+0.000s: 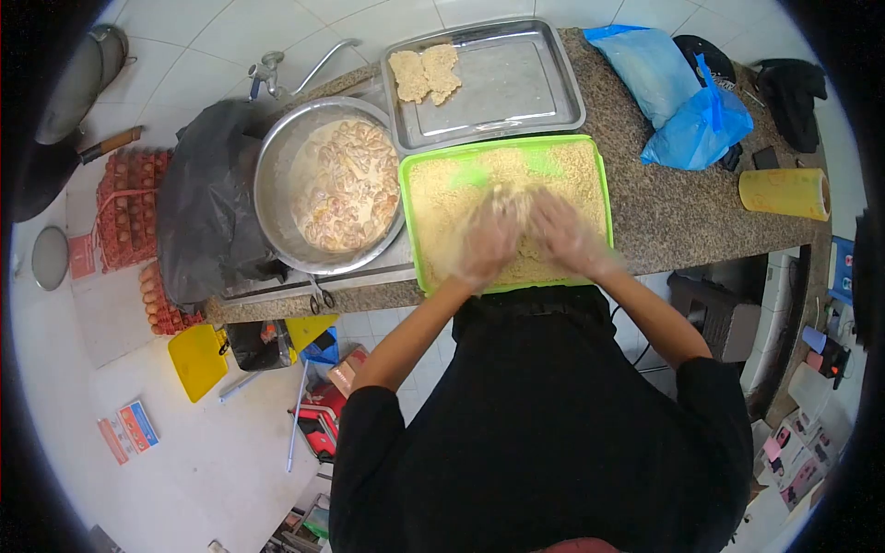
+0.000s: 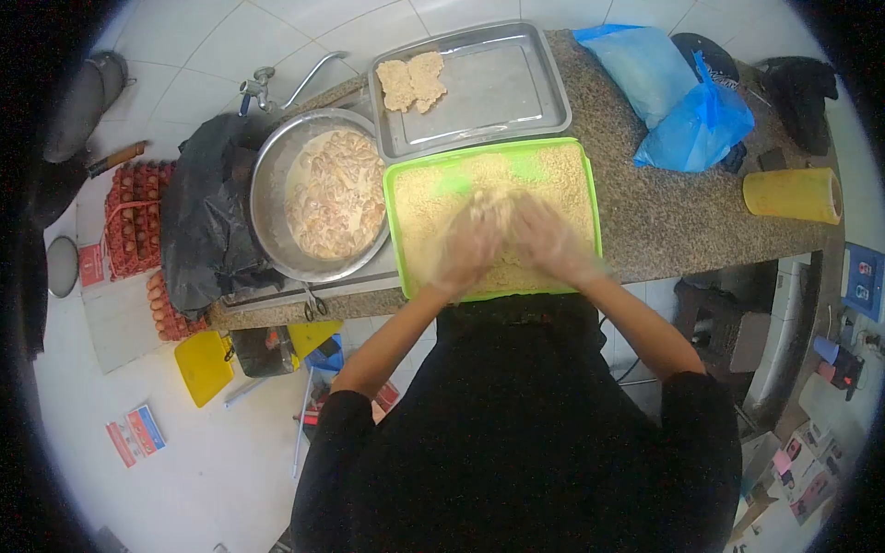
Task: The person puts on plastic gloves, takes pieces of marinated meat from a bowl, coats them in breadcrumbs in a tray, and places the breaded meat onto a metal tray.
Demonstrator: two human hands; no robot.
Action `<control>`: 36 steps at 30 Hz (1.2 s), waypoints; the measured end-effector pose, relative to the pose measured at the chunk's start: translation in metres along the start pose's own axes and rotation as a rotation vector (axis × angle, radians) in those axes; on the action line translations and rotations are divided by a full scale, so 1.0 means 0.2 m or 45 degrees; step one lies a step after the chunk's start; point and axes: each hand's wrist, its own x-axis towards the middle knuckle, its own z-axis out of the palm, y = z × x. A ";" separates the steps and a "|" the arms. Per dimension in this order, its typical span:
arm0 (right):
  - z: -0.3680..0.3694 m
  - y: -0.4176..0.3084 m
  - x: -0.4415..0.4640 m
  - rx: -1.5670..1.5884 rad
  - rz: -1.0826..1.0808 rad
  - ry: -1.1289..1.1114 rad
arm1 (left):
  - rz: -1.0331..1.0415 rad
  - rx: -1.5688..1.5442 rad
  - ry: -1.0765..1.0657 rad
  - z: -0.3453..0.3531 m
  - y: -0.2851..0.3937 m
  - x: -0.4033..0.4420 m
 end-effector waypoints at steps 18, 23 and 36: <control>0.11 0.26 0.24 0.026 0.754 0.263 | -0.467 0.153 0.183 0.15 -0.20 0.20; 0.05 0.08 0.41 0.310 0.816 0.144 | -0.575 0.161 0.235 0.24 -0.26 0.19; 0.07 0.01 -0.12 0.063 0.027 -0.112 | 0.169 0.297 -0.322 -0.02 0.07 -0.16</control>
